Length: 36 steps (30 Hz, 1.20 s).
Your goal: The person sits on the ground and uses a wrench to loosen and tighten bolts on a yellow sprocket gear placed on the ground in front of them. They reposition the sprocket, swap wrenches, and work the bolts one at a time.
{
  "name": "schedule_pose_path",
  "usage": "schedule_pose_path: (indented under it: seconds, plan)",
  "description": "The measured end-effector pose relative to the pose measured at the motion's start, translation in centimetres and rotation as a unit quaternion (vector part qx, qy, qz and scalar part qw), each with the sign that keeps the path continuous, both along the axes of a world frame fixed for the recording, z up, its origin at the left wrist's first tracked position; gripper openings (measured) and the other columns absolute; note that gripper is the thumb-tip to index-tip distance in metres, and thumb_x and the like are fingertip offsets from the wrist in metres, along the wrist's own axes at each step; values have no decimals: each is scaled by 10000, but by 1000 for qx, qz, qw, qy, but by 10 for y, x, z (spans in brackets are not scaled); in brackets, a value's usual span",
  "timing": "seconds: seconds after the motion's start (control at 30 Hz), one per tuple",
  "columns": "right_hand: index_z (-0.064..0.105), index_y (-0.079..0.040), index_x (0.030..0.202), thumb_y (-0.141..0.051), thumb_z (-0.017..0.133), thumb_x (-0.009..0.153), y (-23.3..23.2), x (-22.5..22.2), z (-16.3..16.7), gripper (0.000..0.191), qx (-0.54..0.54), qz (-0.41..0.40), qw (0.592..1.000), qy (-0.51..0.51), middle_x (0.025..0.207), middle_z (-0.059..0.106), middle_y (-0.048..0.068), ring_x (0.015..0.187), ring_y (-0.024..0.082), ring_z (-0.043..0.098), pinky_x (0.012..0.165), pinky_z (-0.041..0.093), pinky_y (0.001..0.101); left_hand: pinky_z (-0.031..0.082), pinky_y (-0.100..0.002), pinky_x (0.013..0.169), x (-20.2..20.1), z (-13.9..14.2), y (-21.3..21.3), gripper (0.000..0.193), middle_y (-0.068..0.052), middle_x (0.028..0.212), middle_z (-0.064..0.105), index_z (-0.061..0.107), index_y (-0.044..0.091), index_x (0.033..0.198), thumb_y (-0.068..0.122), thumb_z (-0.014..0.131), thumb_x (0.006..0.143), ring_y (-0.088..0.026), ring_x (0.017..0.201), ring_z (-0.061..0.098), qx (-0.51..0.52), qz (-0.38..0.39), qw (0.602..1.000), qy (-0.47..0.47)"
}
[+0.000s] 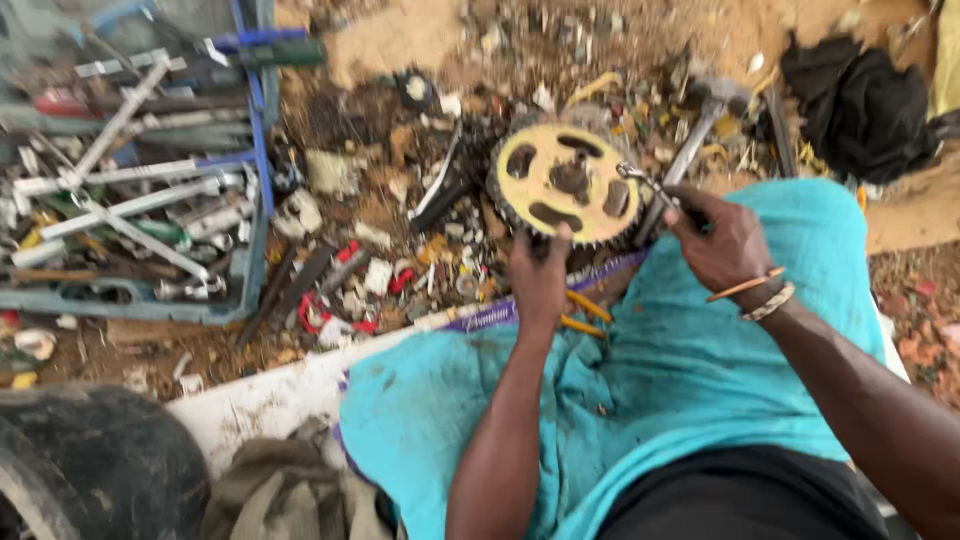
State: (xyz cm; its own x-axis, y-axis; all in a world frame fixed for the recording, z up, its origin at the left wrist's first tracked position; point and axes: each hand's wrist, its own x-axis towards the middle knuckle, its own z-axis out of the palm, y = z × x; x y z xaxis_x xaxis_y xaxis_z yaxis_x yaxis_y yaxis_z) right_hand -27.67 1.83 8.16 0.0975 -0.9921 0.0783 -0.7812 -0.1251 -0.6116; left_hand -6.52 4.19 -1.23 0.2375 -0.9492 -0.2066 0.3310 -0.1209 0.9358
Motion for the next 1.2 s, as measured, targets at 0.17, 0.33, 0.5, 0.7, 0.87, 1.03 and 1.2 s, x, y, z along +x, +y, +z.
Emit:
schedule_pose_path:
  seconds: [0.17,0.33,0.5,0.7,0.87,1.03,1.2]
  plan:
    - [723,-151,1297,-138,648,1004,10,16,11,303,5,-12,996,91,931,689,177,782,363,667,712,523,471,498,-371,972,0,-27,-5,536,-186,1171,645,585,-101,1266,355,729,1023,-233,1046,594,40,112,993,23]
    - [705,-176,1327,-58,614,920,9,41,13,433,-12,67,992,105,902,660,179,791,399,658,693,531,507,453,-384,1068,2,-36,-10,726,-170,1403,566,505,-20,1421,499,665,940,-250,1246,558,82,55,987,128]
    - [618,-230,1402,-73,555,949,5,51,17,484,46,82,971,220,926,639,192,814,414,665,700,541,530,383,-471,1199,-1,-38,-19,996,-96,1527,393,173,105,1615,546,717,906,-302,1396,449,159,-6,954,255]
    - [530,-273,1479,-51,530,903,-1,43,21,618,62,132,958,245,942,631,200,800,429,669,690,542,541,264,-521,1117,-6,-40,-24,895,-90,1418,544,373,115,1485,448,817,782,-242,1342,497,99,-31,932,346]
    - [456,-310,1527,-24,539,860,-11,32,21,730,126,165,932,298,982,620,205,790,422,678,697,551,531,441,-479,1047,-6,-23,-21,721,-81,1268,612,468,68,1412,253,857,834,-222,1168,599,50,-11,942,331]
    - [447,-339,1536,27,518,848,-17,25,20,783,51,197,936,286,996,630,191,822,401,688,733,558,528,519,-374,986,-9,-2,-20,696,-59,1256,623,480,82,1426,147,823,824,-187,1123,634,25,-10,945,325]
    - [387,-310,1564,-21,533,852,-18,23,14,783,133,186,922,311,977,637,198,793,401,688,697,572,516,532,-383,977,-10,-1,-18,684,-109,1244,623,478,9,1427,86,819,839,-221,1104,631,-6,3,944,330]
